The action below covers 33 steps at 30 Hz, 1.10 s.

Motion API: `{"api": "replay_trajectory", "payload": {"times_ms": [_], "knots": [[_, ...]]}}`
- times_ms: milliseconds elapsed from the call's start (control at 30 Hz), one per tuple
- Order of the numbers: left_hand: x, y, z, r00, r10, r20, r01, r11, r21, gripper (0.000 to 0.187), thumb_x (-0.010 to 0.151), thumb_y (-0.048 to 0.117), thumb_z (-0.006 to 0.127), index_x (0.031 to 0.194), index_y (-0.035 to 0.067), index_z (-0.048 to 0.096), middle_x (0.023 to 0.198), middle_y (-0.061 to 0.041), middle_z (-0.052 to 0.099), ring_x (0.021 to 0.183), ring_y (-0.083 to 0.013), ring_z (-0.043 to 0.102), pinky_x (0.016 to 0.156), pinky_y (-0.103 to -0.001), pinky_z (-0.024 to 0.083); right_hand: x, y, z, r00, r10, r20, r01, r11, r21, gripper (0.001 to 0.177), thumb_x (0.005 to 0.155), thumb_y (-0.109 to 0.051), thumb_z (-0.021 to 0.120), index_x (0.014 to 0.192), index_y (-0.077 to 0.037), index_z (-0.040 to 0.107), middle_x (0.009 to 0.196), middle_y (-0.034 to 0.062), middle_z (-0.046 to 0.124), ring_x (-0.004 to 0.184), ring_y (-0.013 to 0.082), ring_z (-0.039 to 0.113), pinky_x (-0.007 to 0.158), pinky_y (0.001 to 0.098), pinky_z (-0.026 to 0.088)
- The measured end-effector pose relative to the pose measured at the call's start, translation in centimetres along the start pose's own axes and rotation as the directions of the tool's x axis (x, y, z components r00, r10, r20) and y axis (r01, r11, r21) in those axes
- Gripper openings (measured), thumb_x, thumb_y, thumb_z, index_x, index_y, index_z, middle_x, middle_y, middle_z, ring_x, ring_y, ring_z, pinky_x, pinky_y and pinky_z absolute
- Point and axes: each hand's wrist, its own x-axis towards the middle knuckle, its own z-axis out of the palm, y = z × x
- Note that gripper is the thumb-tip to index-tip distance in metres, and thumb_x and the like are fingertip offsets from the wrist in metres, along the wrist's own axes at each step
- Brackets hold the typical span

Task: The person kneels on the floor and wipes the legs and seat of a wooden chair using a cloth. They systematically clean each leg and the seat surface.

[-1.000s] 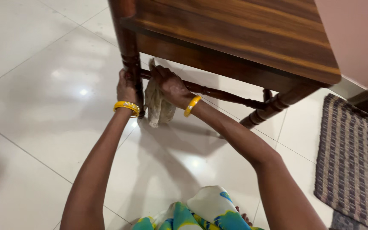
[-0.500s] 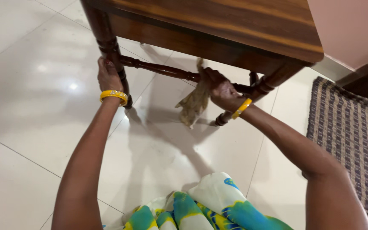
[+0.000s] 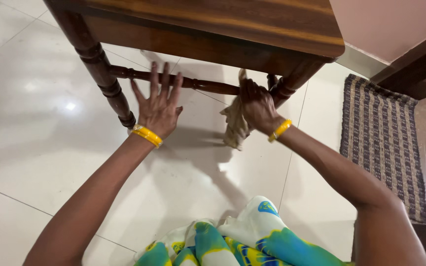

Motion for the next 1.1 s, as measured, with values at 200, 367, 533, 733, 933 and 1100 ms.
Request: {"api": "replay_trajectory", "payload": {"times_ms": [200,367,533,733,933,1100], "knots": [[3.3,-0.1,-0.1,0.994,0.018,0.104,-0.020,1.000,0.012,0.068,0.094,0.044,0.062,0.152,0.013,0.044,0.150,-0.011,0.046,0.147,-0.0360,0.029,0.104,-0.086,0.015,3.6,3.0,2.6,0.999,0.015,0.030,-0.020,0.988,0.152,0.045,0.074,-0.009,0.070,0.117,0.003,0.064,0.103,0.0252,0.065,0.094,0.0433,0.063,0.081,0.0566,0.046],[5.0,-0.6,-0.2,0.974,-0.040,0.223,0.039,0.999,0.009,0.046,0.099,0.046,0.059,0.133,0.014,0.058,0.121,-0.005,0.062,0.119,-0.0297,0.054,0.105,-0.080,0.028,2.7,3.6,3.7,0.989,0.115,-0.095,-0.083,0.952,0.294,0.047,0.080,-0.003,0.064,0.126,-0.003,0.065,0.115,0.0187,0.069,0.107,0.0385,0.066,0.092,0.0563,0.047],[5.9,-0.6,-0.5,0.966,-0.052,0.253,0.055,0.998,-0.005,0.038,0.098,0.046,0.057,0.120,0.015,0.061,0.112,-0.005,0.063,0.113,-0.0305,0.055,0.098,-0.080,0.031,0.7,0.3,3.2,0.936,-0.067,-0.346,0.135,0.975,0.177,0.054,0.079,0.007,0.065,0.133,0.007,0.057,0.129,0.0289,0.061,0.115,0.0454,0.062,0.101,0.0527,0.054],[6.2,-0.6,-0.1,0.964,-0.072,0.257,0.074,0.997,0.003,0.039,0.101,0.047,0.059,0.120,0.014,0.061,0.114,-0.005,0.062,0.117,-0.0301,0.055,0.102,-0.081,0.029,-0.2,-0.8,1.4,0.897,-0.209,-0.390,0.250,0.967,0.057,0.069,0.066,0.006,0.064,0.134,0.009,0.054,0.125,0.0314,0.062,0.111,0.0478,0.062,0.095,0.0521,0.054],[4.7,-0.2,-0.2,0.981,-0.006,0.195,-0.020,0.992,0.128,0.094,0.076,0.041,0.077,0.154,0.012,0.033,0.151,-0.013,0.040,0.132,-0.0371,0.040,0.107,-0.076,0.018,2.9,0.3,3.6,0.992,0.093,-0.083,-0.051,0.910,0.411,0.053,0.081,0.005,0.063,0.134,0.004,0.058,0.113,0.0274,0.065,0.098,0.0432,0.065,0.086,0.0503,0.056],[5.1,-0.1,-0.6,0.933,-0.046,0.358,0.006,0.994,0.112,0.095,0.083,0.038,0.076,0.159,0.012,0.026,0.155,-0.013,0.034,0.140,-0.0372,0.033,0.111,-0.078,0.015,2.5,-1.7,2.6,0.881,-0.253,-0.399,0.294,0.955,0.043,0.051,0.077,0.008,0.064,0.127,0.012,0.062,0.120,0.0289,0.066,0.112,0.0428,0.066,0.098,0.0503,0.055]]}}
